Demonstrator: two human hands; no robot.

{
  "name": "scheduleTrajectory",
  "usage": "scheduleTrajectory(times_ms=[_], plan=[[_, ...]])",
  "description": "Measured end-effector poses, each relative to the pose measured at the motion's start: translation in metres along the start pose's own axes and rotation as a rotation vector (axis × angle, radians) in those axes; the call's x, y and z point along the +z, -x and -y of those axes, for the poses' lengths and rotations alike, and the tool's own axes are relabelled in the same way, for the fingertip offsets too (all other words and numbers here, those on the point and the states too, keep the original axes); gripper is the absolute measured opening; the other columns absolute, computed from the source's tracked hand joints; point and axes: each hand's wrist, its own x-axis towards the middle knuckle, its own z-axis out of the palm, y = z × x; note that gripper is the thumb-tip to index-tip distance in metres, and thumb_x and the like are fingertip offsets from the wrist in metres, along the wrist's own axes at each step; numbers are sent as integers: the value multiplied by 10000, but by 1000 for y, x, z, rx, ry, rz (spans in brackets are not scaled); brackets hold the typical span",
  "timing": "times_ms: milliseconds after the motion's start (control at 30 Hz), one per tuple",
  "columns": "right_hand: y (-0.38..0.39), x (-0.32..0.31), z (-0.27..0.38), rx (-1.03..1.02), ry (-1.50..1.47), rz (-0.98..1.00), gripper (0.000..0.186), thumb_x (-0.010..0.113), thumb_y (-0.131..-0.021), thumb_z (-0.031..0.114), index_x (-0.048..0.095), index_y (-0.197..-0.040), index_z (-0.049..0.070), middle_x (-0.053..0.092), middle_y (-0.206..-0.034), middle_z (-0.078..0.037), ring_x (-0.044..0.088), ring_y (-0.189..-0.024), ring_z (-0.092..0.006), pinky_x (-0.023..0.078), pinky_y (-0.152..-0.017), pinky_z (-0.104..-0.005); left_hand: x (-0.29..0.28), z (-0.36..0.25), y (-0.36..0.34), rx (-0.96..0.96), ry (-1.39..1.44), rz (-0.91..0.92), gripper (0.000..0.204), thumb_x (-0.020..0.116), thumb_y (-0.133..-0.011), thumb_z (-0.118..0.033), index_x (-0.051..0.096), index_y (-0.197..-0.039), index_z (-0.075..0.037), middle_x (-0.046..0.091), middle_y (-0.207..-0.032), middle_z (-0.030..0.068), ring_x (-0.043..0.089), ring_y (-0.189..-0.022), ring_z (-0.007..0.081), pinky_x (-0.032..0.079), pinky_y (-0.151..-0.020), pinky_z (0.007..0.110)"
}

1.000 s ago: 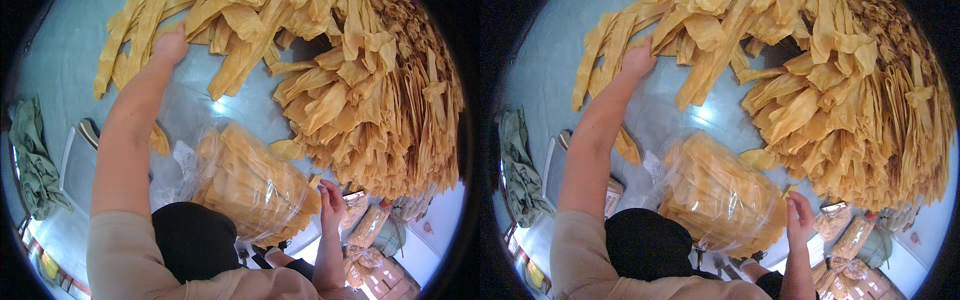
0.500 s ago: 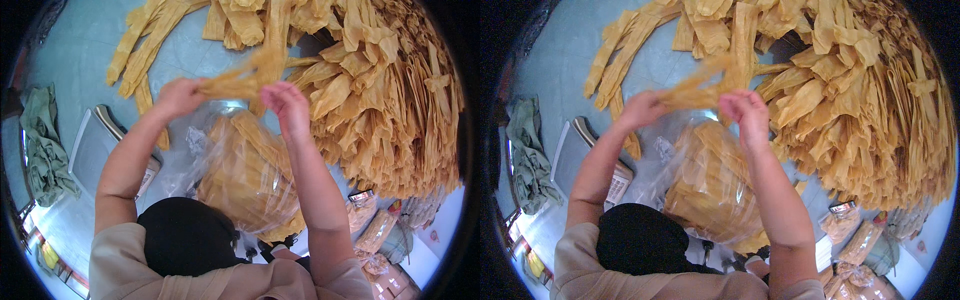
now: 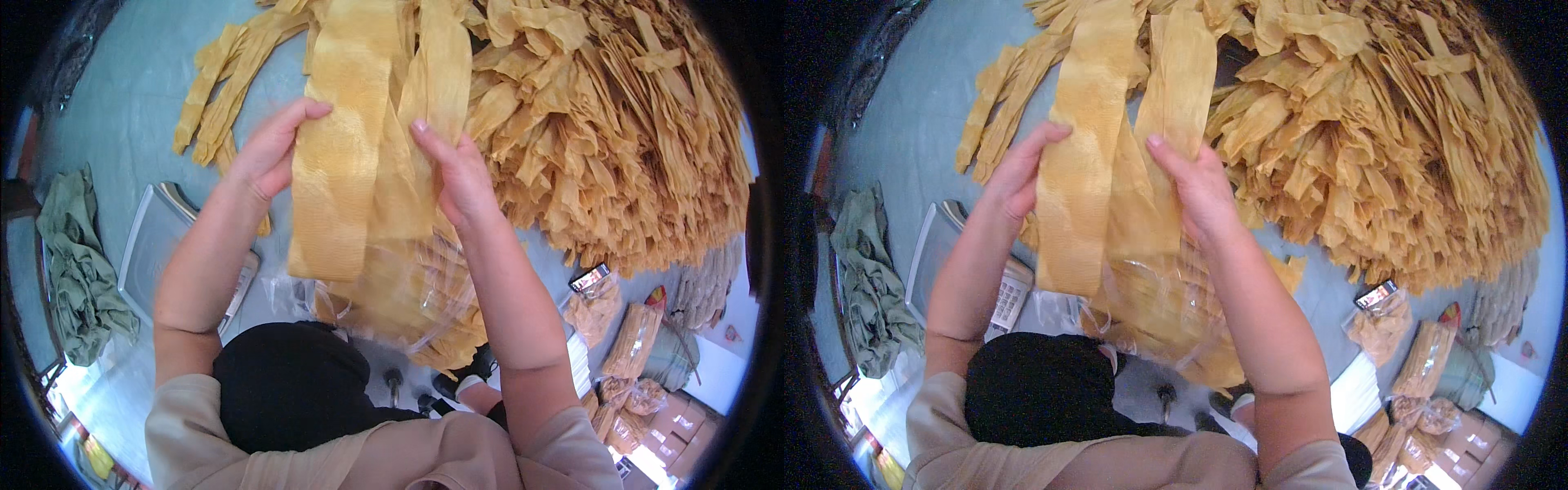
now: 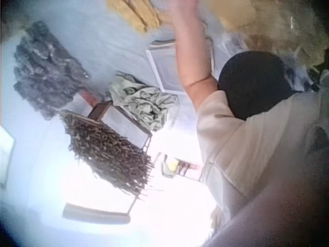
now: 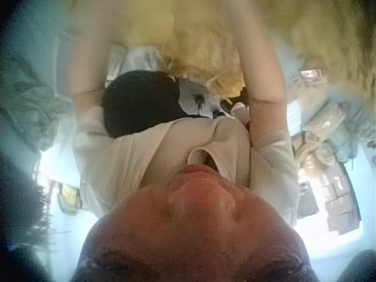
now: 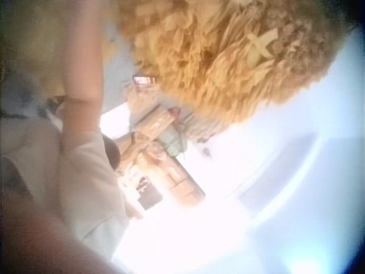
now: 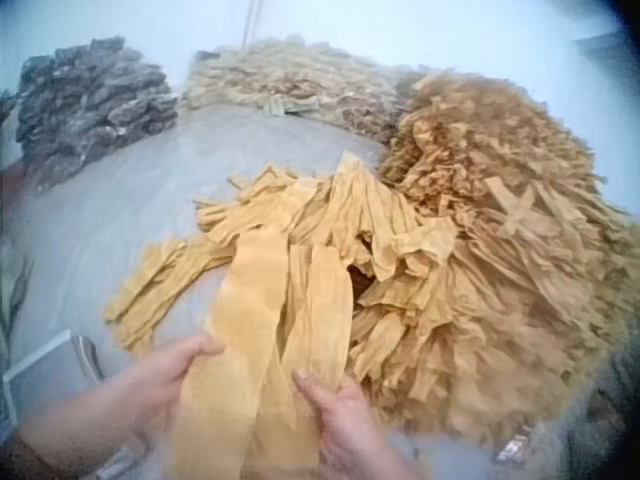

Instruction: The person sits on the floor and repeatedly picks up dried tofu strips from a large pile, folds them, and places them into a clear plastic bag. The person continues filling the bag with the strips throughout the clip.

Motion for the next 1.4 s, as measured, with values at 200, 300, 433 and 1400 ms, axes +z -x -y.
scheduleTrajectory(times_ms=[200,300,433,1400], plan=[[65,2,-40,154,159,-58,593,562,-928,349,354,-1371,14,478,-1322,-125,458,-1200,-211,361,-1009,-340,15,79,28,-101,96,43,464,567,-897,-190,440,-1307,-13,582,-1207,119,587,-1073,217,474,-935,352],[94,-8,-59,99,280,19,623,577,-918,362,339,-1393,37,510,-1284,-102,486,-1162,-186,382,-983,-318,34,101,35,-37,-101,111,541,611,-888,-182,384,-1357,-41,540,-1267,99,552,-1117,201,446,-962,337],[128,-65,-32,222,404,-139,578,633,-883,288,400,-1343,27,550,-1226,-73,543,-1091,-179,412,-952,-316,56,116,29,27,-486,310,651,652,-871,-151,303,-1414,-70,488,-1320,78,491,-1178,188,394,-1005,322],[368,-223,-76,-4,-207,-1052,332,657,-879,243,508,-1159,147,585,-981,33,513,-744,-63,383,-572,-206,100,227,34,-118,-2237,1377,425,523,-878,-297,415,-1277,-195,645,-884,143,638,-805,355,506,-660,466]])
